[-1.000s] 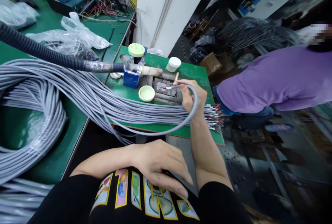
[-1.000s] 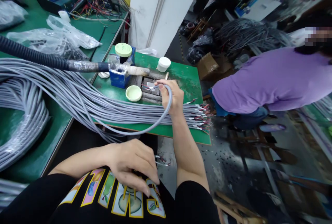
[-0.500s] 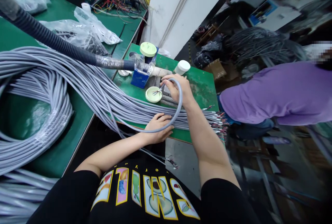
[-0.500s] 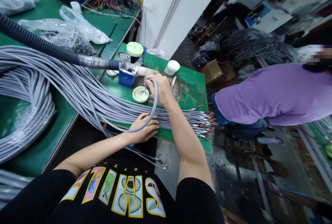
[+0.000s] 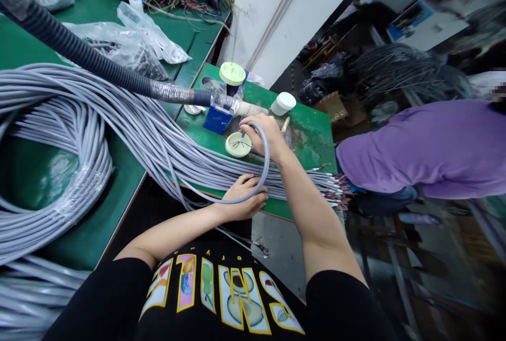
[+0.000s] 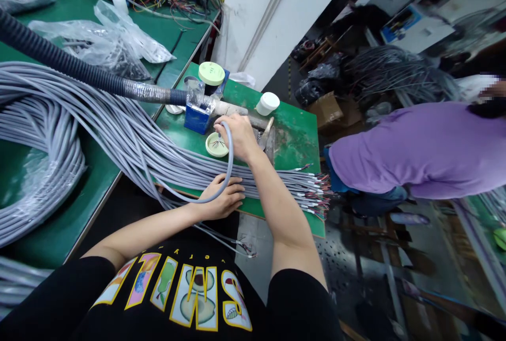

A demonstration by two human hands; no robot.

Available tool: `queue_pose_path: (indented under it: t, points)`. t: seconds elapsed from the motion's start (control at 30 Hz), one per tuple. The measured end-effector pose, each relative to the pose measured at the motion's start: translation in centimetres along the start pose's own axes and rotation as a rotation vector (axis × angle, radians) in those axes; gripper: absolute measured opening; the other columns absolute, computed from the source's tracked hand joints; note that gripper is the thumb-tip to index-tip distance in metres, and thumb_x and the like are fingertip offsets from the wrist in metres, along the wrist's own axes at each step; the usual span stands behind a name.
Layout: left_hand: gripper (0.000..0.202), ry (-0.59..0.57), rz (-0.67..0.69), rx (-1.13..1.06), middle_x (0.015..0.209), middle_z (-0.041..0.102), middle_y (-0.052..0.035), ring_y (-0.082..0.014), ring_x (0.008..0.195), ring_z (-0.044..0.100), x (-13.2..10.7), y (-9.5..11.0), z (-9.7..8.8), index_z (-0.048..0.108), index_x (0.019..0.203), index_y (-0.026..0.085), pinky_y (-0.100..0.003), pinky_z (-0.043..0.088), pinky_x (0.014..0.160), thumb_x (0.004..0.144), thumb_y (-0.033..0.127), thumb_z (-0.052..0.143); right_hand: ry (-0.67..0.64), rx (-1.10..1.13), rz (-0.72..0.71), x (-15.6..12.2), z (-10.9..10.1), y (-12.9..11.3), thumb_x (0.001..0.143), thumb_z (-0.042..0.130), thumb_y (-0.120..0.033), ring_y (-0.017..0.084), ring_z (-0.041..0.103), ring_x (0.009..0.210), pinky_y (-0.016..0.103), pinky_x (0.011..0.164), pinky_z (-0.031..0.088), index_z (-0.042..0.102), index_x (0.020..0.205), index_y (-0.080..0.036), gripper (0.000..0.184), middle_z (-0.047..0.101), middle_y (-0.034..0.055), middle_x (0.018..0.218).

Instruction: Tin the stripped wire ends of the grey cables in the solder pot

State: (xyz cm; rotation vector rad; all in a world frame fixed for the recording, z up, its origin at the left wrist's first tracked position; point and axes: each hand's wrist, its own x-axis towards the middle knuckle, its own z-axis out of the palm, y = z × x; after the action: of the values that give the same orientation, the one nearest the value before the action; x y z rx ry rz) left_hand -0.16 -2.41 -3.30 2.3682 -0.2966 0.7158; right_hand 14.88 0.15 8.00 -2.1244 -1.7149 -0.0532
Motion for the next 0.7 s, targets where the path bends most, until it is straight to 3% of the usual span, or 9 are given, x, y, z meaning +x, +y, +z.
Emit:
queue_pose_path:
  t: [0.1, 0.2, 0.37, 0.5, 0.7]
  points:
    - [0.018, 0.006, 0.003, 0.001, 0.109, 0.065, -0.0070, -0.0255, 0.124, 0.046, 0.0, 0.0, 0.0, 0.065, 0.099, 0.019, -0.046, 0.029, 0.108, 0.088, 0.024, 0.051, 0.022, -0.030, -0.011, -0.2, -0.8, -0.1, 0.093, 0.042, -0.034, 0.024, 0.060, 0.088, 0.040, 0.085, 0.041, 0.067, 0.091, -0.022, 0.028, 0.071, 0.0048, 0.086]
    - [0.016, 0.005, 0.005, -0.048, 0.110, 0.065, -0.0080, -0.0260, 0.125, 0.046, 0.0, 0.0, -0.2, 0.064, 0.098, 0.019, -0.047, 0.028, 0.108, 0.087, 0.023, 0.053, 0.141, -0.102, 0.000, -0.6, -2.5, 0.6, 0.094, 0.042, -0.038, 0.024, 0.059, 0.090, 0.041, 0.086, 0.039, 0.067, 0.092, -0.023, 0.029, 0.070, 0.0057, 0.090]
    - [0.017, -0.043, -0.018, -0.020, 0.112, 0.064, -0.0078, -0.0254, 0.128, 0.044, 0.1, 0.3, -0.6, 0.063, 0.099, 0.018, -0.047, 0.026, 0.110, 0.090, 0.023, 0.050, 0.246, -0.169, 0.091, -1.5, -5.1, 4.1, 0.094, 0.042, -0.043, 0.025, 0.058, 0.090, 0.041, 0.085, 0.039, 0.065, 0.092, -0.024, 0.029, 0.070, 0.0044, 0.084]
    - [0.020, -0.063, -0.016, 0.023, 0.113, 0.064, -0.0078, -0.0252, 0.127, 0.045, 0.2, 0.3, -0.5, 0.064, 0.102, 0.019, -0.046, 0.028, 0.109, 0.090, 0.025, 0.049, 0.204, -0.195, 0.218, -1.7, -5.0, 7.2, 0.093, 0.043, -0.037, 0.025, 0.059, 0.088, 0.038, 0.081, 0.040, 0.065, 0.090, -0.023, 0.026, 0.070, 0.0054, 0.083]
    - [0.021, -0.060, -0.019, 0.042, 0.114, 0.065, -0.0066, -0.0249, 0.127, 0.046, 0.3, 0.1, -0.4, 0.066, 0.104, 0.022, -0.048, 0.026, 0.109, 0.090, 0.026, 0.051, 0.146, -0.248, 0.363, -1.1, -3.8, 9.6, 0.092, 0.041, -0.028, 0.027, 0.059, 0.092, 0.038, 0.080, 0.040, 0.065, 0.093, -0.020, 0.025, 0.070, 0.0098, 0.100]
